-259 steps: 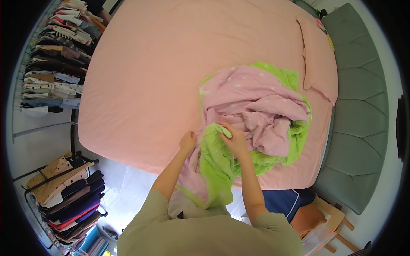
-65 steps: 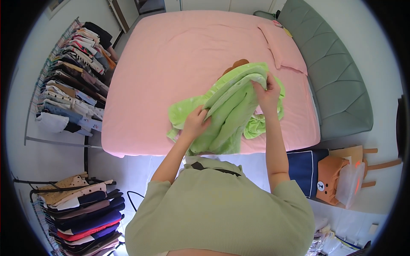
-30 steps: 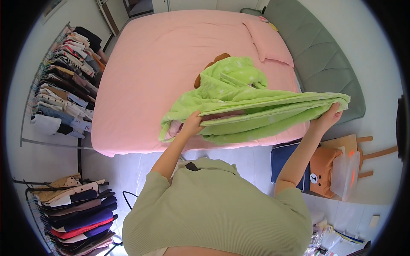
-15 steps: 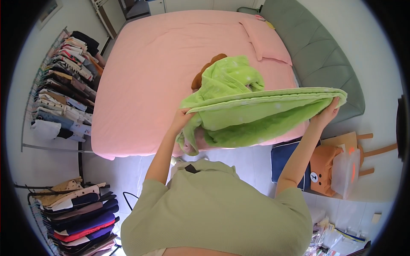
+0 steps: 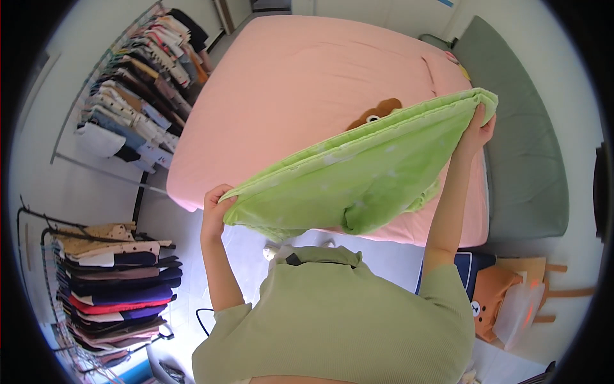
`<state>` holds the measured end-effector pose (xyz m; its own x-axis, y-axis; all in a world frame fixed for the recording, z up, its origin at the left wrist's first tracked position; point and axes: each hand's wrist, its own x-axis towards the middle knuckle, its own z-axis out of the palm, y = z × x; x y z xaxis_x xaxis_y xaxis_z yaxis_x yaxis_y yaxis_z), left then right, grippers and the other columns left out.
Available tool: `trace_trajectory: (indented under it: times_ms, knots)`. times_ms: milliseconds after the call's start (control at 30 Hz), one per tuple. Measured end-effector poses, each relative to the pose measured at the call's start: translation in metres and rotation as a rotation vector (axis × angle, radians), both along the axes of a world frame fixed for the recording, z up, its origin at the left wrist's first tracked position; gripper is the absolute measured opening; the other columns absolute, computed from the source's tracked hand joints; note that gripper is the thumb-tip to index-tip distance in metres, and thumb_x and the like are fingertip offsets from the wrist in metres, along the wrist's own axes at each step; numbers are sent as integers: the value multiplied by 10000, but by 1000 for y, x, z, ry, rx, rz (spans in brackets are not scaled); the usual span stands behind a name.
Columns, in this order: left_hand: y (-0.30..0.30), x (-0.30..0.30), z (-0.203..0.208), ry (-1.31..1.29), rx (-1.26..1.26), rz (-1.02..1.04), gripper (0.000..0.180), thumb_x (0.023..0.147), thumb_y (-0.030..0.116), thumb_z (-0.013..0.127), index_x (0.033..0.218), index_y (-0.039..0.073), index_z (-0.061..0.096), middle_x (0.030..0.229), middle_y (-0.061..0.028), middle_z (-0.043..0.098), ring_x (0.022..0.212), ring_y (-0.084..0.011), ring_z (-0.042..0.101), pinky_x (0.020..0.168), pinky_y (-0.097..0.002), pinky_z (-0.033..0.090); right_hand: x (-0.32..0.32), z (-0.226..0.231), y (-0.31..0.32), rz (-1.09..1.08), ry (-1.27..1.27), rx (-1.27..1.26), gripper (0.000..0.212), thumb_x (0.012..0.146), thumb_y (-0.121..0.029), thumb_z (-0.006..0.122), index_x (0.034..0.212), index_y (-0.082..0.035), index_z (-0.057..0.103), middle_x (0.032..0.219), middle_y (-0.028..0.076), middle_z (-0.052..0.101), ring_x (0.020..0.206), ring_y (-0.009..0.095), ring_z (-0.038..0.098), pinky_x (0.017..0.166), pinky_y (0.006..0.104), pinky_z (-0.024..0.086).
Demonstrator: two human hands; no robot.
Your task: The person folds a green and pink patterned blanket on top of a bed by aligning the corners and folding it into a smaller rectangular shape.
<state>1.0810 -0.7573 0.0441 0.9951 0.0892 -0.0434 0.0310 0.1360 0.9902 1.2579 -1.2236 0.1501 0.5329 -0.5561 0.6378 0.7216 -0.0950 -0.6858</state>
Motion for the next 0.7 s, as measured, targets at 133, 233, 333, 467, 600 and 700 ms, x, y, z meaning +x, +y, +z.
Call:
trace_trajectory:
  times_ms: [133,233,333,467,600,700]
  knots:
    - [37,-29,5,-39,-110,205,38,751,57,564,765,22,556,709,1,557,643,-62,491,582,-196,386,29,16,78,72,-160,-54,114,867,-123,542,909,-17,551,822,11,580,717,63,520,634,198,427]
    - [74,-46,6,-74,-238,302,57,763,75,573,782,28,548,728,-10,566,655,-76,505,601,-203,399,41,18,135,60,-102,-28,99,853,-101,561,892,-10,555,825,15,580,717,63,521,636,192,425]
    - [120,-66,11,-143,-263,434,103,773,111,599,809,34,539,749,-24,573,668,-95,518,624,-212,415,45,17,193,83,-104,-41,78,841,-81,574,871,-10,559,819,16,578,705,62,515,630,184,418]
    - [188,-102,28,-253,-372,519,180,767,167,638,805,40,516,756,-47,579,690,-117,541,654,-232,436,51,15,279,181,-139,-45,82,834,-87,587,851,-11,559,799,9,567,690,59,498,623,179,409]
    - [243,-133,45,-288,-305,669,124,780,118,596,773,51,492,739,-38,563,659,-109,532,612,-219,432,56,2,357,247,-89,-69,99,829,-100,598,846,-9,561,786,5,559,690,61,486,624,184,406]
    - [268,-130,36,-163,-193,664,94,784,96,587,796,42,511,728,-16,541,655,-91,512,610,-212,418,73,-7,395,272,-43,-102,142,828,-141,609,844,-6,567,775,2,558,684,65,480,619,197,405]
